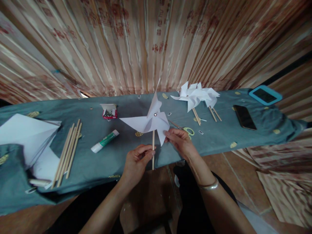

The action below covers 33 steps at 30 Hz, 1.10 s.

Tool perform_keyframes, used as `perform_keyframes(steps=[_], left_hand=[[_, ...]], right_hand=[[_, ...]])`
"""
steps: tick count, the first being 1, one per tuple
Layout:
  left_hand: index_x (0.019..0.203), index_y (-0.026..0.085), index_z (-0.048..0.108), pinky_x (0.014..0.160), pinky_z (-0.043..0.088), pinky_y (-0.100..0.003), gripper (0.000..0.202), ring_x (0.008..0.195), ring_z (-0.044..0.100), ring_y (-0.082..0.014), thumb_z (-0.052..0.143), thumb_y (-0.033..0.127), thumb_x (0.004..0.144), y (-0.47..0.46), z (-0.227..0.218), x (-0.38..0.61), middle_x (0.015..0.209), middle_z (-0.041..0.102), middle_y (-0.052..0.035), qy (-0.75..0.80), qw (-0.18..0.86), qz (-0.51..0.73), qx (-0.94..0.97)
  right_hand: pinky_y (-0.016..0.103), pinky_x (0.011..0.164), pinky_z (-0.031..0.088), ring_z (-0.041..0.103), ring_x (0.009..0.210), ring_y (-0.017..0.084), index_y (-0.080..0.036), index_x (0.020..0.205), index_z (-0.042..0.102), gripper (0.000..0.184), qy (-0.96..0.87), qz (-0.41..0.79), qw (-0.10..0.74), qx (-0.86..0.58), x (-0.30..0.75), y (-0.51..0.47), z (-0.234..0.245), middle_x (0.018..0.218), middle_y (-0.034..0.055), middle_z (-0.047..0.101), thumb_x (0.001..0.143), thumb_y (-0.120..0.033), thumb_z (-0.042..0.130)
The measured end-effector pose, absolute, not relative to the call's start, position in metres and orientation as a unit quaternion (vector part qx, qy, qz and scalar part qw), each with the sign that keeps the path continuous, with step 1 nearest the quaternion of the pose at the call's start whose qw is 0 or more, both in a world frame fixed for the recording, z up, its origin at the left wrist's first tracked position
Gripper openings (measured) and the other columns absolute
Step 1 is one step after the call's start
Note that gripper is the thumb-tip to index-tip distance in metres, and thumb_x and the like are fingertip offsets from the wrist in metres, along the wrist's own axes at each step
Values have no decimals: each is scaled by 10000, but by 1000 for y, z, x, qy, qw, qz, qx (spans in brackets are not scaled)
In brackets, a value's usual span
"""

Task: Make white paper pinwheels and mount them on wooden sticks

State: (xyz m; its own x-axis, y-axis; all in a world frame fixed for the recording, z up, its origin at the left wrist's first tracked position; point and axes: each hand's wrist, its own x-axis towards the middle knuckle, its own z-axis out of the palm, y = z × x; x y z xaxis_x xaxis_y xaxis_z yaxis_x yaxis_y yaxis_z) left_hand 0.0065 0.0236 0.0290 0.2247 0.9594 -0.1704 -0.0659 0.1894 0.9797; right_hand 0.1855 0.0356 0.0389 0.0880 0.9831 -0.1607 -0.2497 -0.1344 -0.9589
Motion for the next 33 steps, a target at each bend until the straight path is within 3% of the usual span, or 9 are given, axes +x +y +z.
perform_keyframes(steps=[22,33], left_hand=[[781,179,768,637,450,-230,151,662,548,-123,728,267,665,25,31,6,705,636,-9,466,616,406,488],[727,187,756,618,463,-240,170,652,572,-137,725,320,625,24,37,11,704,654,-11,473,599,395,512]], right_hand=[[286,636,457,561,568,113,-214,594,711,328,-393,587,518,-483,185,35,36,581,-24,659,635,-532,782],[300,624,473,581,579,145,-201,629,723,429,-333,523,600,-506,206,44,42,645,27,698,636,-630,728]])
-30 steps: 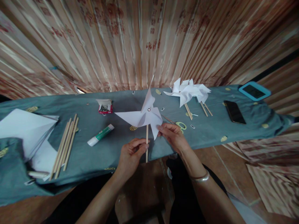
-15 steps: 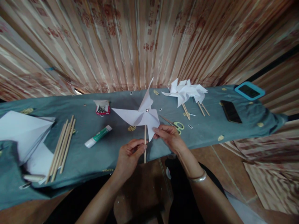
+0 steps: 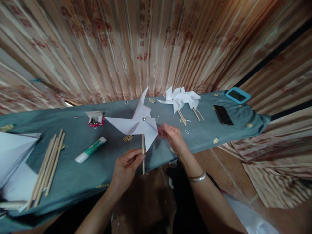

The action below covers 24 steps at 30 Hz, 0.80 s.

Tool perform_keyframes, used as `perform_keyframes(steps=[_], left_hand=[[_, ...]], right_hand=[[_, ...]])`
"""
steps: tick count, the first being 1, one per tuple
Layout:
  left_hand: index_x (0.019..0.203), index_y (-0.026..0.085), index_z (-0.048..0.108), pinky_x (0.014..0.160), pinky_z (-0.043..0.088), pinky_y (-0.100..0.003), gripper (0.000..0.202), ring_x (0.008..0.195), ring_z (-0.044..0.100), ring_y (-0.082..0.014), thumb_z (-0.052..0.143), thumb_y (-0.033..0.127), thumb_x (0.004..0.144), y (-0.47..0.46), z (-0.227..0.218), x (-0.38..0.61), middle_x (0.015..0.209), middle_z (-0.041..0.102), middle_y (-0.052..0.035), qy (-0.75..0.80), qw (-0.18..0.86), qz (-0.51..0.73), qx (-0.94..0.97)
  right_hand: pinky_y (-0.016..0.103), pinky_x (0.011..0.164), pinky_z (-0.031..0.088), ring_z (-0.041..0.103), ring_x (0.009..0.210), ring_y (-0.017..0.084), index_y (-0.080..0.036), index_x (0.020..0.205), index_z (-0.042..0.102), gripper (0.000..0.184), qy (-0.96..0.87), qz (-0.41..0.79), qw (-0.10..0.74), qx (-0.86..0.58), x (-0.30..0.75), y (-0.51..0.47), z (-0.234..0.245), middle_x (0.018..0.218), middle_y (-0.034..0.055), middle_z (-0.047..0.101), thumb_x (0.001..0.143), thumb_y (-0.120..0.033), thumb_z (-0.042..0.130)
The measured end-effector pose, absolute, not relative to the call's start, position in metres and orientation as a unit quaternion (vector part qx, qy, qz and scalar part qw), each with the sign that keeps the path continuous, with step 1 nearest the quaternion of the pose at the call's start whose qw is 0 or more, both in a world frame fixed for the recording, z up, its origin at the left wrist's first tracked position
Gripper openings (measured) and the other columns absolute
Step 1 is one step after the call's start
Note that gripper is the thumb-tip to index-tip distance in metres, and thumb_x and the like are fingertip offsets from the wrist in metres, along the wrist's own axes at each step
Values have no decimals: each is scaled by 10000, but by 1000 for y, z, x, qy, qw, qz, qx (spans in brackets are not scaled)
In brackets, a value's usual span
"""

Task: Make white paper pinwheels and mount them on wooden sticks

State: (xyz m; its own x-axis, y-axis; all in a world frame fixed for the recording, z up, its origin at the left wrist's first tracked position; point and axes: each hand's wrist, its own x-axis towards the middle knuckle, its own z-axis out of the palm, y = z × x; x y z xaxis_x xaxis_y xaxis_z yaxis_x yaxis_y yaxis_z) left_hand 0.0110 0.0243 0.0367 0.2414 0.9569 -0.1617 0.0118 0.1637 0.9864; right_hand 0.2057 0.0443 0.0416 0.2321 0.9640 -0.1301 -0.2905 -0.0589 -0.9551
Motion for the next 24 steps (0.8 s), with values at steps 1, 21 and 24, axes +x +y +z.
perform_keyframes(steps=[1,21,24], left_hand=[[726,189,756,619,466,-241,172,655,578,-139,725,321,621,23,36,12,709,658,-12,471,600,394,513],[784,180,780,781,518,-305,284,767,665,-190,801,360,565,7,40,30,827,764,-70,456,679,328,473],[785,179,779,786,518,-301,289,766,666,-185,805,358,559,7,40,31,830,765,-70,450,691,325,464]], right_hand=[[301,627,472,584,587,147,-200,634,724,431,-326,513,609,-510,207,45,42,654,31,702,632,-631,729],[336,885,497,649,1019,223,-244,981,641,544,-255,586,592,-491,234,34,41,1014,76,727,713,-714,582],[333,893,491,634,1056,226,-244,958,640,500,-222,568,610,-507,240,35,41,1021,76,717,716,-680,606]])
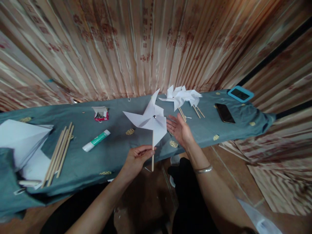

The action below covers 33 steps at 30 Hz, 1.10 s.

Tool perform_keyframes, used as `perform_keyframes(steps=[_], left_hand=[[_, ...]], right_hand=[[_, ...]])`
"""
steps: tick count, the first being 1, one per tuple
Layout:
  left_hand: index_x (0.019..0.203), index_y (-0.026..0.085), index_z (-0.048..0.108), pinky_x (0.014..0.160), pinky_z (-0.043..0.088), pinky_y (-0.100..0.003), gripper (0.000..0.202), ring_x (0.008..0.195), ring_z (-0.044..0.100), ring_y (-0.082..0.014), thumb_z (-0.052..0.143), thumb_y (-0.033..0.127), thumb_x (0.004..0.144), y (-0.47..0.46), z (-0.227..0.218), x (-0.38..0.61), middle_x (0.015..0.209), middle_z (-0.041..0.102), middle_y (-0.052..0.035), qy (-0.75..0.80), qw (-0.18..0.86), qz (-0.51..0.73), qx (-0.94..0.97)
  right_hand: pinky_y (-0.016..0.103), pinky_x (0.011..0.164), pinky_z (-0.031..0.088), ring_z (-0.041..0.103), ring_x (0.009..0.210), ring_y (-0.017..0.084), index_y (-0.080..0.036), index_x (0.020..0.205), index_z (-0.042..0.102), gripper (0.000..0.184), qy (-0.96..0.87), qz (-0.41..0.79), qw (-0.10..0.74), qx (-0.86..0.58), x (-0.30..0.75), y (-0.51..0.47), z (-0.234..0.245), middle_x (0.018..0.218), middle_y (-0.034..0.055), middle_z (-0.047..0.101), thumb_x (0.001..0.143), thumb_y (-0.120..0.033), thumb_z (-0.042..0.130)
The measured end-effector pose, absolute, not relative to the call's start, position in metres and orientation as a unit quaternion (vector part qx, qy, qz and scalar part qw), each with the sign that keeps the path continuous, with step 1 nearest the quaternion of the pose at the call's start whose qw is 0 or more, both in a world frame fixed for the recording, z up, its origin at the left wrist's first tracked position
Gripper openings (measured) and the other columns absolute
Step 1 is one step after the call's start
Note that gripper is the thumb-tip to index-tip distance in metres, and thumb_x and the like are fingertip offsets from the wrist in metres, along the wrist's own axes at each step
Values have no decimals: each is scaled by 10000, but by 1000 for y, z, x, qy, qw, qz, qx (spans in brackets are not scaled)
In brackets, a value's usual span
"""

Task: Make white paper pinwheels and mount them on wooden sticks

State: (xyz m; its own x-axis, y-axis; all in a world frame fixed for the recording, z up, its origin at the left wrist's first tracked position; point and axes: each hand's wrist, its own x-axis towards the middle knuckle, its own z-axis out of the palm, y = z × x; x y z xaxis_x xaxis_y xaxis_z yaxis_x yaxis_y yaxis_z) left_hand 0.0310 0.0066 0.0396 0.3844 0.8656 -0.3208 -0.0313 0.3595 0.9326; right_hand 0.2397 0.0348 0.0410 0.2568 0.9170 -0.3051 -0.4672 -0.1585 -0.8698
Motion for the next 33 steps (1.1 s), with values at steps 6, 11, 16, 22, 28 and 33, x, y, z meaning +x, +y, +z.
perform_keyframes(steps=[6,11,16,22,28,33], left_hand=[[791,181,775,796,519,-319,291,788,675,-196,811,361,565,7,38,32,851,766,-72,449,694,325,460],[780,185,775,809,521,-326,294,803,682,-204,816,372,556,6,37,32,845,768,-70,447,696,321,460],[768,188,775,811,527,-336,314,793,687,-206,828,384,529,8,31,31,848,770,-69,451,693,338,450],[787,179,776,834,521,-343,334,798,690,-209,830,385,529,9,30,28,847,770,-70,455,687,339,454],[774,181,776,838,520,-340,310,812,691,-209,833,369,534,7,32,27,851,770,-65,458,686,346,448],[739,176,772,811,529,-341,329,782,694,-211,847,396,505,7,28,24,809,768,-60,453,690,362,434]], right_hand=[[361,896,476,615,1076,242,-235,1014,622,512,-243,512,622,-540,251,37,40,1142,102,671,725,-658,613],[374,852,490,628,1042,255,-255,950,649,460,-301,516,608,-523,256,39,40,1105,81,691,732,-658,607],[367,875,498,644,1011,241,-244,898,659,465,-288,532,611,-511,257,39,43,972,74,729,702,-665,646],[372,903,494,639,1050,242,-237,898,666,473,-288,532,605,-519,256,38,45,995,78,737,695,-664,658],[356,872,501,663,978,233,-240,873,669,478,-293,528,602,-523,254,39,45,911,63,746,691,-681,648],[338,804,511,672,918,225,-239,880,678,472,-302,525,592,-532,252,40,42,886,64,745,695,-672,650]])
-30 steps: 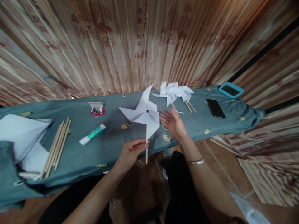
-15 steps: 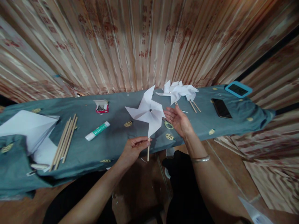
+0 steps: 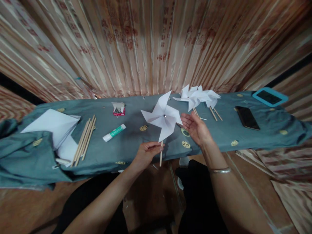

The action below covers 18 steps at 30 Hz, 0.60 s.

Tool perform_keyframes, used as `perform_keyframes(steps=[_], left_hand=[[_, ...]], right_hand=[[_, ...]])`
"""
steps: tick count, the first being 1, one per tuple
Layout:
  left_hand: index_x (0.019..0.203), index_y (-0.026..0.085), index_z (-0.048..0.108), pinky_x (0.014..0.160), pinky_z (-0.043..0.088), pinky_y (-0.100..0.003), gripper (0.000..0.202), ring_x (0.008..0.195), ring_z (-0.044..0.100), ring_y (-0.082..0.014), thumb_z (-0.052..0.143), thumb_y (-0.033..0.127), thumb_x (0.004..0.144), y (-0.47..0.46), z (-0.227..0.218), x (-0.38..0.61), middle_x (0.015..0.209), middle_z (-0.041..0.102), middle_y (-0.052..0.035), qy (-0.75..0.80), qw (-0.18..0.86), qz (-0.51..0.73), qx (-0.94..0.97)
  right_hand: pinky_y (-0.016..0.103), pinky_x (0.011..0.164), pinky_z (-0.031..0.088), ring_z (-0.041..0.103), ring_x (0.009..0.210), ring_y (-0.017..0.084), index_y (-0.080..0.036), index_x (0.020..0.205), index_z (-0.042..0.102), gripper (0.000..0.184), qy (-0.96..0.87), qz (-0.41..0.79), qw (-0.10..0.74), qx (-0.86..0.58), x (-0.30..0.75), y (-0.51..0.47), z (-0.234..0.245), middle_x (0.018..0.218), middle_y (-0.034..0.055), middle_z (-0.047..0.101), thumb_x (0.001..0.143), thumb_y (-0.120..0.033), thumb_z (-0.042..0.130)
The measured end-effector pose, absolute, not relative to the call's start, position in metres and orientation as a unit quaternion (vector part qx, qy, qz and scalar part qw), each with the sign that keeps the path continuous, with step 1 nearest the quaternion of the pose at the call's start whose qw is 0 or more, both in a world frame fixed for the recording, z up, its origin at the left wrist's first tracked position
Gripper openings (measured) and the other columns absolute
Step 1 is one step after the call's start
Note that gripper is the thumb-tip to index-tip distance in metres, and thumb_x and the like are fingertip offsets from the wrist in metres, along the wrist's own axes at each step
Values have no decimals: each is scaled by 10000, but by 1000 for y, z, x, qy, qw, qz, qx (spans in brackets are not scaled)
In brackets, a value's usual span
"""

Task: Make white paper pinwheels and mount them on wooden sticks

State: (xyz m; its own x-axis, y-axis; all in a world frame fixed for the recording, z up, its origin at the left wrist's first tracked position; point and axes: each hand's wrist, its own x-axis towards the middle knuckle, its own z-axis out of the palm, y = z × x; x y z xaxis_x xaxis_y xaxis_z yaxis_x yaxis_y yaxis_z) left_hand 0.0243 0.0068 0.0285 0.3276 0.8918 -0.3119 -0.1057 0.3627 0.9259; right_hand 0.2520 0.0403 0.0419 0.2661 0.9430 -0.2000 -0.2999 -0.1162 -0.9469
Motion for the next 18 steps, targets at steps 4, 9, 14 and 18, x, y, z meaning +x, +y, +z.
perform_keyframes(steps=[4,9,14,18], left_hand=[[714,178,769,793,532,-340,335,743,689,-205,855,402,480,7,24,21,768,764,-52,448,698,372,417],[706,177,765,777,521,-319,300,729,677,-188,841,388,507,7,20,12,762,760,-45,443,702,379,409],[705,186,768,742,505,-296,280,661,642,-159,836,370,506,6,19,4,708,745,-21,431,713,386,395],[713,187,769,716,487,-272,244,651,618,-145,819,349,537,5,19,-1,698,735,-11,427,710,392,400]], right_hand=[[324,759,518,674,872,216,-237,873,690,453,-309,528,585,-533,248,43,39,850,59,740,703,-655,656],[336,778,526,678,859,219,-227,849,697,420,-309,534,588,-524,237,48,37,854,68,745,717,-624,661],[335,797,527,685,865,219,-215,867,703,415,-317,549,573,-519,226,50,36,884,77,750,743,-607,649],[302,759,530,686,837,196,-211,868,714,412,-319,552,569,-520,221,51,33,885,68,754,747,-599,650]])
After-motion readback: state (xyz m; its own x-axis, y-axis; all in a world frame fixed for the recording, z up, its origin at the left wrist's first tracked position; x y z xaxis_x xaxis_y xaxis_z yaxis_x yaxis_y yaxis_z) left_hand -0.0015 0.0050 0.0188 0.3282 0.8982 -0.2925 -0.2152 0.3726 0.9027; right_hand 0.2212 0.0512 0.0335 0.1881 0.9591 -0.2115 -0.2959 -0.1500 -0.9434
